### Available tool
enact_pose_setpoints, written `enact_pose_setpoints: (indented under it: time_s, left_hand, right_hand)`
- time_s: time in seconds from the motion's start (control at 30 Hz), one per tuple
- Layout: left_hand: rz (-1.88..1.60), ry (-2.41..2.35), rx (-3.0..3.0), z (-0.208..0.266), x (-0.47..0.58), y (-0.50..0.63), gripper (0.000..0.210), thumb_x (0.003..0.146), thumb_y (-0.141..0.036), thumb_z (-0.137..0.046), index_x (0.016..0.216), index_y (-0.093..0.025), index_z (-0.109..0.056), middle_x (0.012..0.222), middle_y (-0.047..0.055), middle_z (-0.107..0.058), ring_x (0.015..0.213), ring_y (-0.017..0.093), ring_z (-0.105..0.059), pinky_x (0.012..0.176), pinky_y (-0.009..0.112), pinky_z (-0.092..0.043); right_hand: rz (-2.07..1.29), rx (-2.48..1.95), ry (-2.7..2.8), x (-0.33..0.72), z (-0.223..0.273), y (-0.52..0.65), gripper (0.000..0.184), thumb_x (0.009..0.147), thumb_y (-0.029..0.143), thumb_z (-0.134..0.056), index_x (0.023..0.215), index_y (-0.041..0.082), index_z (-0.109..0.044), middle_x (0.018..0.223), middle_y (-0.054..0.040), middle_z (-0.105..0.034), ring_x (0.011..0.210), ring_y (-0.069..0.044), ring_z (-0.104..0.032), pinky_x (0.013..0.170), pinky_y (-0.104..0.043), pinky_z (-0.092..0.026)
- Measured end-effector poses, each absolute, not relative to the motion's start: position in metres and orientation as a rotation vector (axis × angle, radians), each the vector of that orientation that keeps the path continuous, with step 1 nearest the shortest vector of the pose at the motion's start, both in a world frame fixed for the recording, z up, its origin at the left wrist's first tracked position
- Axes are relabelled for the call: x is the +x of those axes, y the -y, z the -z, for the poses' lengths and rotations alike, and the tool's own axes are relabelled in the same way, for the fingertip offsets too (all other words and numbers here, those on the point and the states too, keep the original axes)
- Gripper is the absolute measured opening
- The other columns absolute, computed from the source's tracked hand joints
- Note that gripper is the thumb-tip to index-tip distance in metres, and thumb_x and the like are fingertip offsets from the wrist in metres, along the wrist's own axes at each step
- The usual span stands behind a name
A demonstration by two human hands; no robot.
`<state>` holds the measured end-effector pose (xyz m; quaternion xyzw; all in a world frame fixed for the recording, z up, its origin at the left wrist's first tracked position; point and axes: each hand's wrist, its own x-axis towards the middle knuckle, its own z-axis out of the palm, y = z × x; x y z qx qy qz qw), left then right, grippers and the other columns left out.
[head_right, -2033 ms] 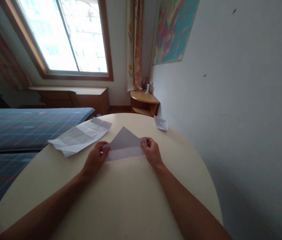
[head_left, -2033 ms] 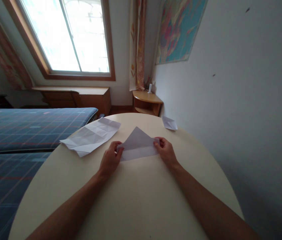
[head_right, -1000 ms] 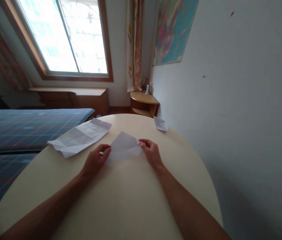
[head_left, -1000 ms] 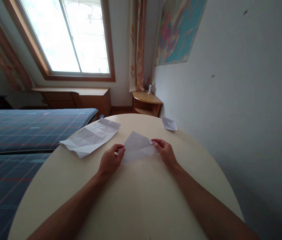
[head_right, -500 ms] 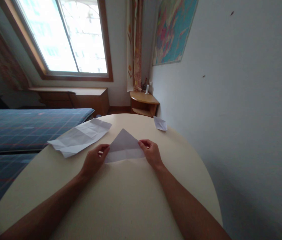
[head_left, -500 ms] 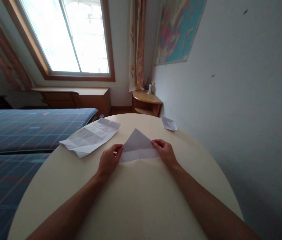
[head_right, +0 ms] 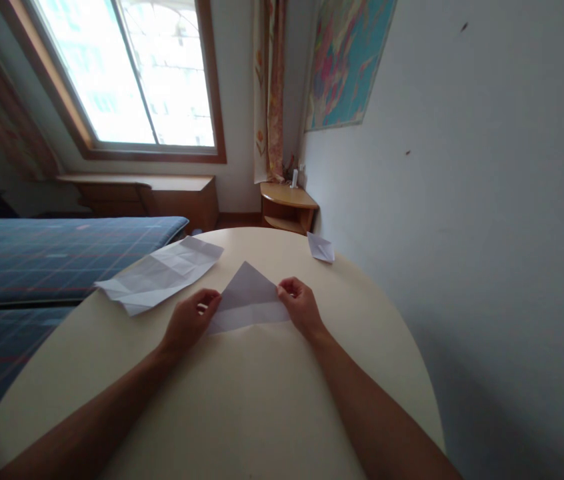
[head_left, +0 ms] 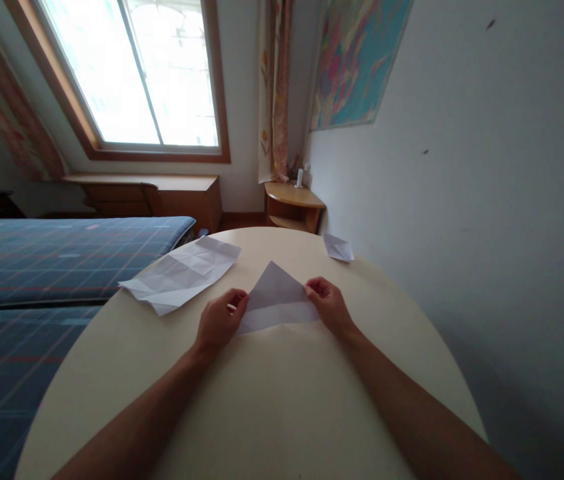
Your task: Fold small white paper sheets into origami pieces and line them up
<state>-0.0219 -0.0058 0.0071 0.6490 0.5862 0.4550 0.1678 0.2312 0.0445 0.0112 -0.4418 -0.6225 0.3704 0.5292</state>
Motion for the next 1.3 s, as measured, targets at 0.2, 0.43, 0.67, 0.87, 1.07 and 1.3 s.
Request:
enact_pose_setpoints:
  time_s: [0.2,0.43,0.67,0.87,1.07,1.3]
  left_hand:
    - [-1.287,-1.652,1.874,-0.0092,-0.0218,0.0071,0.022,0.088,-0.04,-0.054,0.086,-0.022,-0.066,0.079,0.0,-0.073,0.068,0.015,-0.068,0.063,0.024,-0.052]
    - [-1.316,-1.65,1.871,-0.0089,-0.0214,0.0071,0.021,0.089,-0.039,-0.054,0.087,-0.022,-0.066,0.079,0.001,-0.074,0.067,0.015,-0.068,0.063,0.025,-0.053]
    - [-1.352,-1.592,1.851,-0.005,-0.0226,0.0042,0.022,0.089,-0.036,-0.054,0.096,-0.021,-0.068,0.086,0.003,-0.075,0.073,0.017,-0.07,0.063,0.026,-0.054]
    - [-1.402,-1.574,1.792,-0.0039,-0.0241,0.0012,0.024,0.089,-0.035,-0.053,0.101,-0.019,-0.067,0.091,0.005,-0.075,0.079,0.018,-0.07,0.067,0.027,-0.055]
    - [-1.401,-1.698,1.747,-0.0014,-0.0285,-0.0002,0.02,0.088,-0.036,-0.053,0.089,-0.02,-0.065,0.08,0.003,-0.072,0.07,0.018,-0.068,0.064,0.026,-0.052]
    - [-1.297,-1.79,1.839,-0.0033,-0.0282,0.0011,0.019,0.088,-0.031,-0.053,0.095,-0.022,-0.068,0.089,0.003,-0.073,0.068,0.017,-0.066,0.064,0.027,-0.05]
  right_hand:
    - [-0.875,-1.069,1.492,0.2309,-0.0117,-0.0438,0.024,0.076,0.043,-0.065,0.075,0.019,-0.062,0.07,0.0004,-0.062,0.066,-0.015,-0.055,0.062,-0.026,-0.042]
    - [-0.853,-1.121,1.482,0.2307,-0.0136,-0.0435,0.031,0.077,0.048,-0.064,0.083,0.018,-0.067,0.082,-0.0048,-0.07,0.075,-0.019,-0.062,0.07,-0.03,-0.049]
    - [-0.838,-1.117,1.43,0.2326,-0.0088,-0.0471,0.037,0.079,0.053,-0.067,0.088,0.017,-0.069,0.086,-0.0067,-0.073,0.079,-0.021,-0.066,0.075,-0.032,-0.052]
    - [-0.888,-1.111,1.422,0.2332,-0.0049,-0.049,0.038,0.08,0.046,-0.066,0.104,0.018,-0.074,0.105,-0.0095,-0.076,0.093,-0.024,-0.07,0.086,-0.039,-0.054]
    - [-0.906,-1.121,1.391,0.2339,-0.0042,-0.0499,0.038,0.074,0.044,-0.072,0.101,0.017,-0.074,0.102,-0.0103,-0.076,0.092,-0.024,-0.072,0.088,-0.039,-0.055]
    - [-0.761,-1.262,1.506,0.2373,-0.0044,-0.0487,0.025,0.076,0.04,-0.068,0.086,0.018,-0.075,0.083,-0.007,-0.077,0.076,-0.022,-0.071,0.075,-0.036,-0.055]
